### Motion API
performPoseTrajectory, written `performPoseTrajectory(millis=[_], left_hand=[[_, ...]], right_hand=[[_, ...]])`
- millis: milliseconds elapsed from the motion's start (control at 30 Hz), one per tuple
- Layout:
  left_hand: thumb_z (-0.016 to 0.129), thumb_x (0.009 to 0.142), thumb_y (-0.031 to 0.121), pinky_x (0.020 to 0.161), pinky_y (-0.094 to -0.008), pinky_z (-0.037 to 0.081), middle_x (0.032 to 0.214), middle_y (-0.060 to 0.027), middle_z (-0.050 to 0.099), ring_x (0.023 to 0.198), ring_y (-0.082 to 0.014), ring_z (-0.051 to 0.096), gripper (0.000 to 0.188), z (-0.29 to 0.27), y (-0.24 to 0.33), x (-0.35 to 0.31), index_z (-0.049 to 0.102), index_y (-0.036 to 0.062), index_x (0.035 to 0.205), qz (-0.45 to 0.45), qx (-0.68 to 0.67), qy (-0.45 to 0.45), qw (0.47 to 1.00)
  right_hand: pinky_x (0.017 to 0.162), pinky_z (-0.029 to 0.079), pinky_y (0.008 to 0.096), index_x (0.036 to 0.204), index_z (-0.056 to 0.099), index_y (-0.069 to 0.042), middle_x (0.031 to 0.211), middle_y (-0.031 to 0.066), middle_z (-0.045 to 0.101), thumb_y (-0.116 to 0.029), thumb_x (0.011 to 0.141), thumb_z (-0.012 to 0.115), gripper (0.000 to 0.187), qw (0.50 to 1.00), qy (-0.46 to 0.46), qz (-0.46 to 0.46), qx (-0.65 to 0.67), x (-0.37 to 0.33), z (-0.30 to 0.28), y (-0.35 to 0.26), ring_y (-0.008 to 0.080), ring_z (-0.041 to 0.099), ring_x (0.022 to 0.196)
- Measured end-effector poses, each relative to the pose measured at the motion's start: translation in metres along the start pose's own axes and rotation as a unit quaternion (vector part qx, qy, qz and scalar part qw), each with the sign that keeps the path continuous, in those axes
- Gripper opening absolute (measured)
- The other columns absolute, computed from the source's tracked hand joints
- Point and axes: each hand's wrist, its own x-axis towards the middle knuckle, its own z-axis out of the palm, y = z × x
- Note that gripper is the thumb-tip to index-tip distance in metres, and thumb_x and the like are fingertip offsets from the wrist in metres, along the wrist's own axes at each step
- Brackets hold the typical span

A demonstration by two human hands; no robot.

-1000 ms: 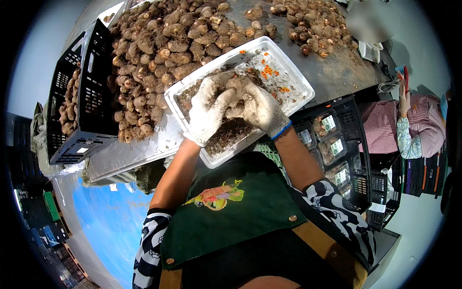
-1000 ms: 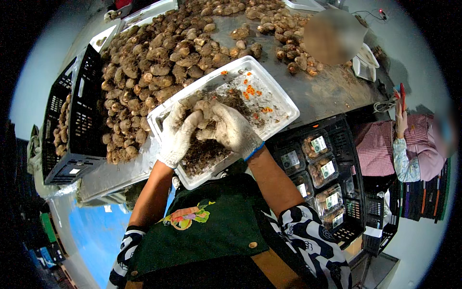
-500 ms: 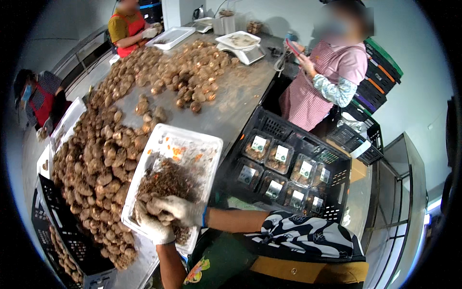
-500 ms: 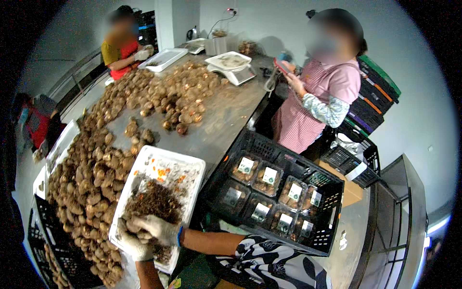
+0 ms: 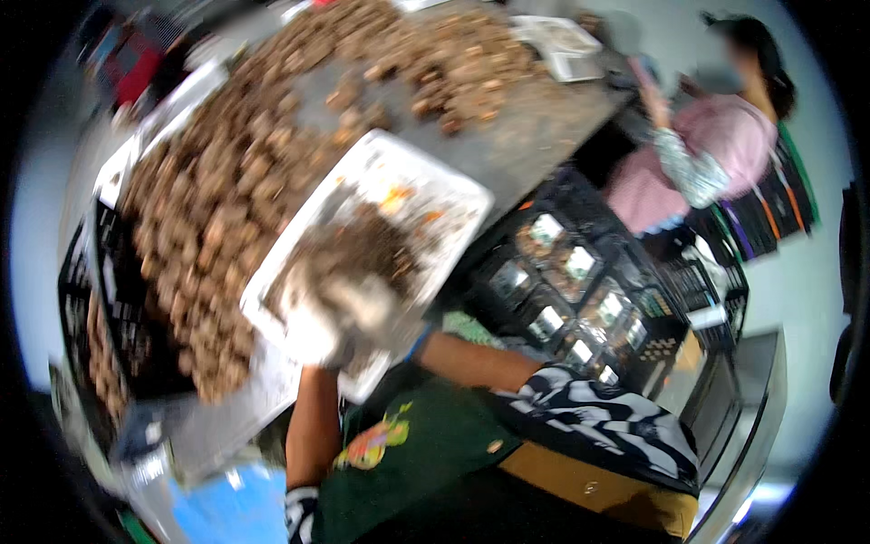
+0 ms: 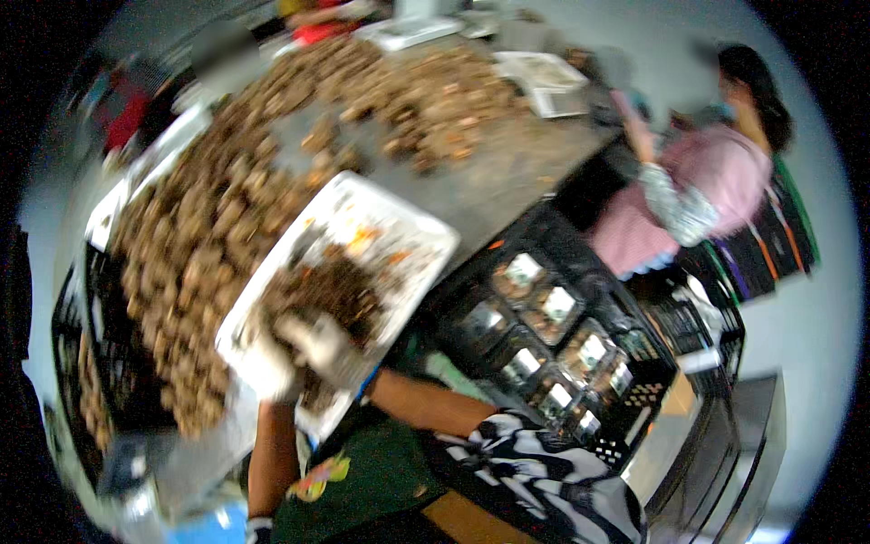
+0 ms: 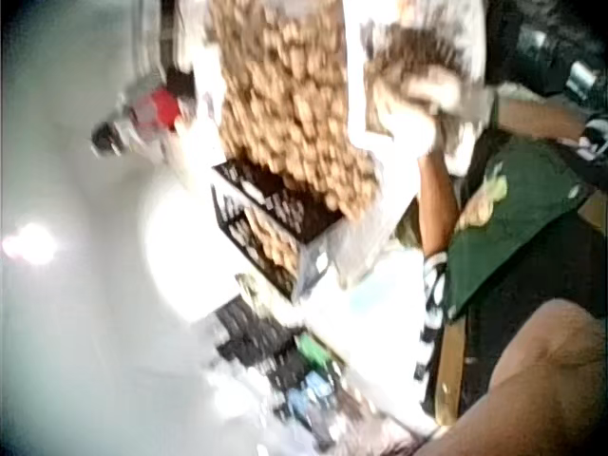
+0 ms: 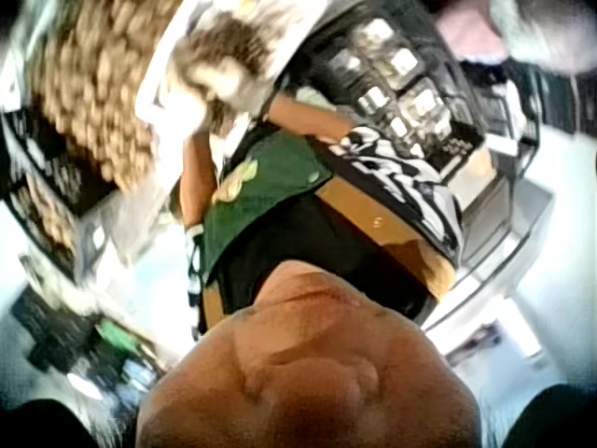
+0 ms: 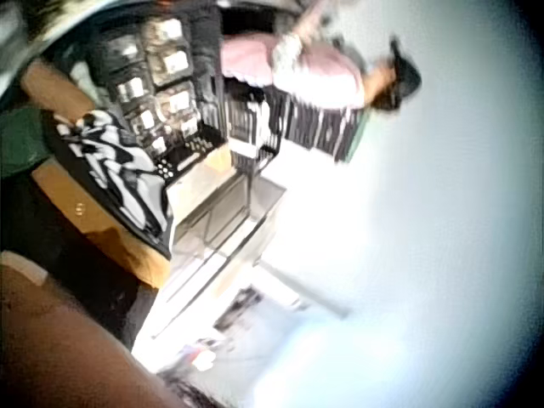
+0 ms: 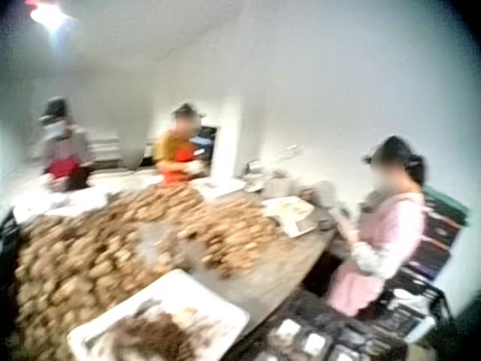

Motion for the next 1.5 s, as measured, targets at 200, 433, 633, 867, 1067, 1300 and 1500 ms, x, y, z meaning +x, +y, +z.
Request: performPoseTrajectory(millis=[200,433,633,867,1067,1300,1500], left_hand=[[0.048,0.1,0.032,0.076,-0.0291,0.041,0.1,-0.0058,0.057,0.088,-0.0144,0.051,0.032,-0.019,0.093,-0.001,0.058,0.002,0.108,-0.168,-0.436,-0.062,0.882],[0.051,0.1,0.025,0.094,-0.0319,0.048,0.124,-0.0106,0.06,0.109,-0.0179,0.058,0.038,-0.022,0.056,-0.005,0.052,-0.0025,0.127,-0.128,-0.559,-0.094,0.814],[0.056,0.095,0.012,0.086,-0.0267,0.048,0.106,-0.0075,0.066,0.094,-0.0126,0.06,0.026,-0.03,0.072,0.003,0.062,-0.0044,0.114,-0.139,-0.301,-0.148,0.932],[0.057,0.095,0.018,0.083,-0.0287,0.049,0.104,-0.0081,0.067,0.094,-0.0166,0.061,0.029,-0.028,0.069,0.008,0.063,-0.0021,0.115,-0.113,-0.053,-0.064,0.99],[0.051,0.098,0.022,0.078,-0.0291,0.048,0.094,-0.0079,0.067,0.086,-0.015,0.06,0.025,-0.038,0.063,-0.011,0.065,0.0017,0.102,-0.126,-0.157,-0.003,0.98],[0.046,0.098,0.031,0.076,-0.0377,0.049,0.089,-0.0182,0.066,0.083,-0.0273,0.064,0.038,-0.027,0.058,-0.005,0.064,-0.0022,0.102,0.032,-0.031,-0.061,0.997],[0.053,0.098,0.021,0.075,-0.0294,0.048,0.086,-0.0065,0.065,0.078,-0.0149,0.057,0.025,-0.03,0.05,-0.007,0.064,-0.0006,0.103,-0.108,-0.097,0.004,0.989]], right_hand=[[0.086,0.055,0.043,0.13,0.051,-0.012,0.122,0.0082,0.059,-0.035,0.098,0.052,0.039,0.854,-0.103,0.156,0.485,0.005,-0.021,0.009,0.0188,0.062,0.096],[0.086,0.054,0.0462,0.131,0.049,-0.015,0.116,0.0061,0.06,-0.042,0.101,0.043,0.042,0.854,-0.035,0.229,0.465,0.01,-0.011,0.001,0.0189,0.063,0.094],[0.087,0.055,0.0425,0.137,0.043,-0.012,0.125,0.0076,0.055,-0.036,0.102,0.041,0.042,0.946,-0.07,0.159,0.273,0.013,-0.023,0.015,0.0225,0.057,0.112],[0.086,0.055,0.0418,0.134,0.045,-0.005,0.124,0.0115,0.055,-0.031,0.102,0.041,0.041,0.946,-0.161,0.085,0.267,0.007,-0.024,0.015,0.0232,0.059,0.106],[0.09,0.055,0.0376,0.136,0.041,-0.001,0.127,0.0125,0.054,-0.015,0.099,0.048,0.041,0.95,-0.127,0.041,0.282,0.004,-0.017,-0.017,0.0234,0.059,0.11],[0.096,0.049,0.0327,0.137,0.041,0.001,0.129,0.0127,0.053,-0.014,0.098,0.048,0.042,0.958,-0.141,0.02,0.247,0.002,-0.021,-0.02,0.0203,0.055,0.115],[0.105,0.039,0.0354,0.137,0.042,0.004,0.134,0.0159,0.051,-0.005,0.091,0.055,0.048,0.919,-0.162,-0.287,-0.218,0.007,-0.029,-0.032,0.0243,0.049,0.124]])
